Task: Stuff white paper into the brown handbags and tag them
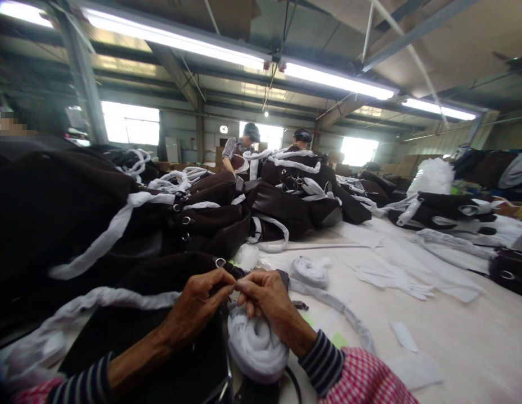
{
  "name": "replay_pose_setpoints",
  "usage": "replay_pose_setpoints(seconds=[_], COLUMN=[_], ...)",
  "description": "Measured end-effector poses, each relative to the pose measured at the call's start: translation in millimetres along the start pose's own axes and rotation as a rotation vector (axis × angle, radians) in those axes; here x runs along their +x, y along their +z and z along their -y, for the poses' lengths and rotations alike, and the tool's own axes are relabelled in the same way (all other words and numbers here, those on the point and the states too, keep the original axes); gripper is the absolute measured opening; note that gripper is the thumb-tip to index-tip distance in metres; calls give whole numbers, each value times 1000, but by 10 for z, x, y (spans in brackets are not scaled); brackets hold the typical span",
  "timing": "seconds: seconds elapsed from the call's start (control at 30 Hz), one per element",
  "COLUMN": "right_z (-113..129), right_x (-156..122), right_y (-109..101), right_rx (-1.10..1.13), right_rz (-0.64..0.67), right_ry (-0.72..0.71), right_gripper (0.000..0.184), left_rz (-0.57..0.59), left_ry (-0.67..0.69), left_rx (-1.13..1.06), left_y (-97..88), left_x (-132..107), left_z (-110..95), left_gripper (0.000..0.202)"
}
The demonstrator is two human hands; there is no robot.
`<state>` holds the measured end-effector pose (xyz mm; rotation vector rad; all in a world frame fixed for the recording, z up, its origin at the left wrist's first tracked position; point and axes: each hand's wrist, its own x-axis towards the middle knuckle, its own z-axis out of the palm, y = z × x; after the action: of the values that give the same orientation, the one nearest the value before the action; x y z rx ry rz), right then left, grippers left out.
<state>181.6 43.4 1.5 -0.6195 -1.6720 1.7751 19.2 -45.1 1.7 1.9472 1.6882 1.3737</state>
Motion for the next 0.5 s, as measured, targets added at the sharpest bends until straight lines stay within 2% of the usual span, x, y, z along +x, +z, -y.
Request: replay_pose_setpoints(seconds=[0.3,0.5], right_z=[-20,-9], right_x=[18,48], right_y=[41,98], right_rx=[-61,-1], right_rz=[-41,-49], right_ry=[8,18], right_gripper=[35,36], left_rz=[-17,-34], left_ry=[-82,-120], left_rx=[-22,-51], left_y=[-5,-4], left_x=[-11,20], left_z=[-50,-47], left_gripper=[19,21])
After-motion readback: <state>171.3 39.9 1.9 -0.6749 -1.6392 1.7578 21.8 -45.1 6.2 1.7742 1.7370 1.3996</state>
